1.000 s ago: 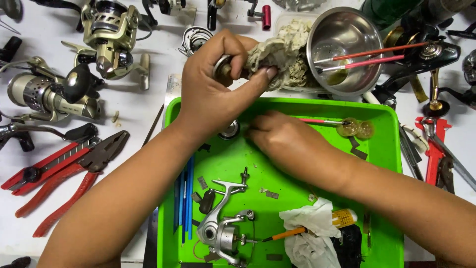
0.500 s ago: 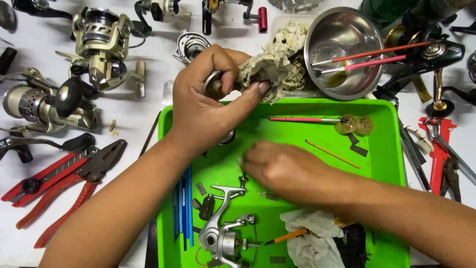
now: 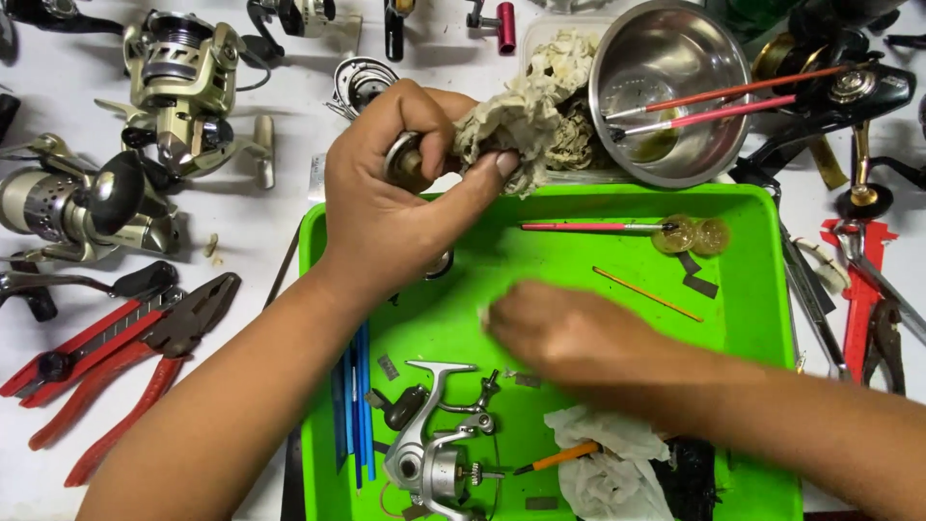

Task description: Cleaning and repairing various fishing reels on a workbench, using a cloth and a screwdriver to handle small internal components.

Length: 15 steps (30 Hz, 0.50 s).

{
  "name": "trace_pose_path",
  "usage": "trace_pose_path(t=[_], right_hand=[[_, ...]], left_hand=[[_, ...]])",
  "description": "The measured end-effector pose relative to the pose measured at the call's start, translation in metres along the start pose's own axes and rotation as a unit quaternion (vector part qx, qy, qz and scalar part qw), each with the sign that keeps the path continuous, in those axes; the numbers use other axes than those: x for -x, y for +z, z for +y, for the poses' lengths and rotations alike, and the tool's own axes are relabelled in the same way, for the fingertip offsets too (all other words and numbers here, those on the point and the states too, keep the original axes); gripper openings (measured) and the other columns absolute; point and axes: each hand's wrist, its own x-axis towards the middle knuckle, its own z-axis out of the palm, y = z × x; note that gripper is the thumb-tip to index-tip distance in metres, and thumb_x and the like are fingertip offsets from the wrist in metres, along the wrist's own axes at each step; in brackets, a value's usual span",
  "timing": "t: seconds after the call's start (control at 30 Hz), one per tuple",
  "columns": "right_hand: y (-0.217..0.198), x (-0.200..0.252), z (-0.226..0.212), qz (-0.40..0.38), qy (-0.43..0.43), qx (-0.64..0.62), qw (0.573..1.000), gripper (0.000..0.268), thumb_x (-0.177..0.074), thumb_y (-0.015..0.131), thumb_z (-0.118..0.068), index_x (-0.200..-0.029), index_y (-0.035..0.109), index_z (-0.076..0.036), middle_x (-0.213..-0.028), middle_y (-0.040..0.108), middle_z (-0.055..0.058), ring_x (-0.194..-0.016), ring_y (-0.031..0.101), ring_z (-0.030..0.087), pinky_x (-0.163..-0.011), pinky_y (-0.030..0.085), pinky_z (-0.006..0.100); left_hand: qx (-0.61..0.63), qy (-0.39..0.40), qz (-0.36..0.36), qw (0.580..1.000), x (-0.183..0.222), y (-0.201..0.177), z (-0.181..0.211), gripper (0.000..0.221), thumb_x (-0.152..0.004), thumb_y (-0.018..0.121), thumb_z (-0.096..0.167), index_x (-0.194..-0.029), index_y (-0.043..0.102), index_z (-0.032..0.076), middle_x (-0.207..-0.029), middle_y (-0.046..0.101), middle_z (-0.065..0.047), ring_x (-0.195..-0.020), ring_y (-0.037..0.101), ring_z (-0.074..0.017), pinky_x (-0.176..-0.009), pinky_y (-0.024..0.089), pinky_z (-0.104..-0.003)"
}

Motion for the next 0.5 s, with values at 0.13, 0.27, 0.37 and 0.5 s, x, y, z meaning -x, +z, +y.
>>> trace_pose_path(t=[0.13, 0.27, 0.37, 0.5], right_hand=[[-0.012, 0.016, 0.005, -0.087, -0.015, 0.039, 0.995, 0.043, -0.086, 0.07, 0.002, -0.128, 0.062, 0.008, -0.11, 0.066, 0.023, -0.096, 0.066, 0.034, -0.067, 0.062, 0.041], [-0.001, -0.005, 0.026, 0.025, -0.032, 0.097, 0.995, 0.03, -0.087, 0.072, -0.005, -0.115, 0.069, 0.006, -0.103, 0.069, 0.015, -0.09, 0.062, 0.033, -0.067, 0.055, 0.044], [0.005, -0.007, 0.006, 0.032, -0.033, 0.07, 0.997, 0.029, -0.083, 0.075, 0.007, -0.111, 0.069, 0.011, -0.097, 0.069, 0.02, -0.085, 0.066, 0.032, -0.058, 0.059, 0.042], [0.016, 0.023, -0.013, -0.066, -0.025, 0.023, 0.997, 0.03, -0.093, 0.068, -0.003, -0.121, 0.062, 0.009, -0.1, 0.064, 0.017, -0.084, 0.063, 0.03, -0.06, 0.059, 0.042]], left_hand=[[-0.022, 0.003, 0.009, 1.0, -0.001, -0.001, 0.0, 0.04, -0.091, 0.078, 0.007, -0.081, 0.039, 0.012, -0.093, 0.058, -0.008, -0.096, 0.061, -0.0168, -0.086, 0.044, -0.026], [-0.033, 0.002, 0.005, 0.999, -0.001, 0.0, 0.002, 0.041, -0.091, 0.078, 0.007, -0.081, 0.039, 0.013, -0.089, 0.055, -0.005, -0.103, 0.064, -0.0181, -0.087, 0.044, -0.026], [0.006, 0.007, 0.0, 1.0, -0.001, 0.0, 0.002, 0.041, -0.092, 0.077, 0.004, -0.082, 0.038, 0.013, -0.095, 0.061, -0.009, -0.09, 0.058, -0.0148, -0.08, 0.043, -0.024], [-0.003, 0.007, 0.01, 1.0, -0.001, -0.002, 0.002, 0.04, -0.091, 0.078, 0.006, -0.081, 0.039, 0.013, -0.096, 0.061, -0.009, -0.093, 0.061, -0.0165, -0.085, 0.045, -0.026]])
